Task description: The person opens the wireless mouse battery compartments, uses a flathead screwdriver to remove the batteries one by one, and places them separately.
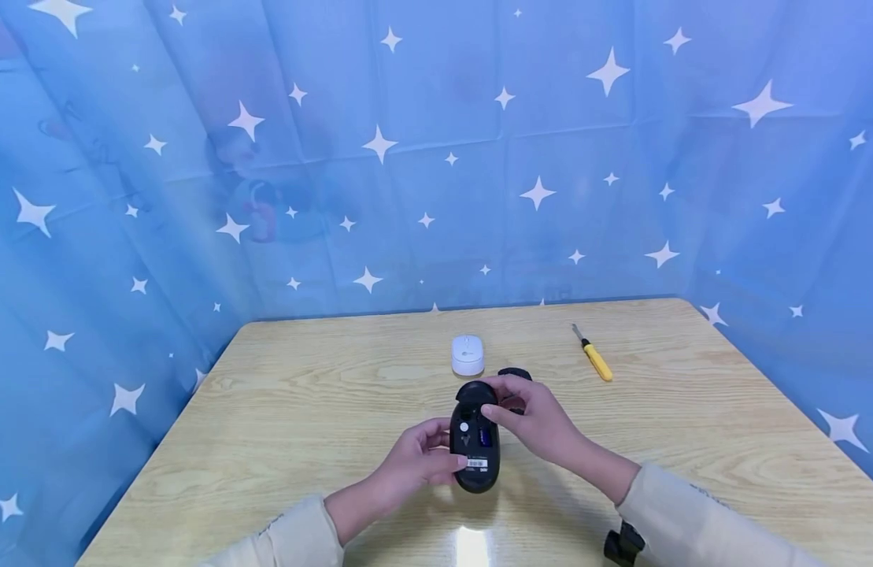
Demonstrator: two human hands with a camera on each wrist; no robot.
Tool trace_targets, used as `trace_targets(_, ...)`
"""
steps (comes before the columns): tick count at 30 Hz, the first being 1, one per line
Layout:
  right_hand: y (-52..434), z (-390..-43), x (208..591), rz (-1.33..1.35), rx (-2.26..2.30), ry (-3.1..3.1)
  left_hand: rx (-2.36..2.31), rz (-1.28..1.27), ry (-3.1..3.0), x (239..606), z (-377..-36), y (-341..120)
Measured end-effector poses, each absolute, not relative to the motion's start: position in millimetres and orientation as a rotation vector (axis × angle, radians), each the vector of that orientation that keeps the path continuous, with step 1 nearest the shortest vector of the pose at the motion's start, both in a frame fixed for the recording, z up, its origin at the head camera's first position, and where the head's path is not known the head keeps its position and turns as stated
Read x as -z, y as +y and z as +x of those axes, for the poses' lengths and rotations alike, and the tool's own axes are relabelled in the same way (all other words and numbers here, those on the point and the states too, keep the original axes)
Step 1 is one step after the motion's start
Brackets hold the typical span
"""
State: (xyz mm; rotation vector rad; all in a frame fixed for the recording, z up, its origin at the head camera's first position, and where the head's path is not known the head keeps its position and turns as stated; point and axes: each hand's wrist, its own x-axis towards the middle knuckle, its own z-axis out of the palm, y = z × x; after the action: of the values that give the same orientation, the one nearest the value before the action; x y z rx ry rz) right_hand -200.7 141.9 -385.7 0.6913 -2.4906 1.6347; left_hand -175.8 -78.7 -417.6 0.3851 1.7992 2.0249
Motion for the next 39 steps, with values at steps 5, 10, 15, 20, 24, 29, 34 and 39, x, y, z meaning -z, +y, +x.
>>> trace_targets(5,144,-202,378,0.553,-1.829,-2.492,-2.027,0.377,1.800,418,-175,-79)
trace_targets(10,149,-204,368,0.379,-2.058,-2.442,-2.037,0.380,1.795,418,-175,-79)
trace_targets(15,161,-206,363,0.343,-2.149,-2.419,-2.033,0.374,1.814,417,-175,-81)
trace_targets(20,175,-207,362,0.277,-2.170,-2.463,-2.034,0.373,1.822,417,-175,-83)
trace_targets(24,185,-205,363,0.252,-2.162,-2.504,-2.040,0.384,1.813,416,-175,-84)
trace_targets(29,195,-203,369,0.191,-2.175,-2.543,-2.044,0.376,1.806,414,-175,-84)
trace_targets(34,202,-201,379,0.164,-2.211,-2.592,-2.046,0.354,1.809,414,-175,-85)
trace_targets(39,206,-198,389,0.178,-2.225,-2.643,-2.051,0.345,1.810,413,-175,-86)
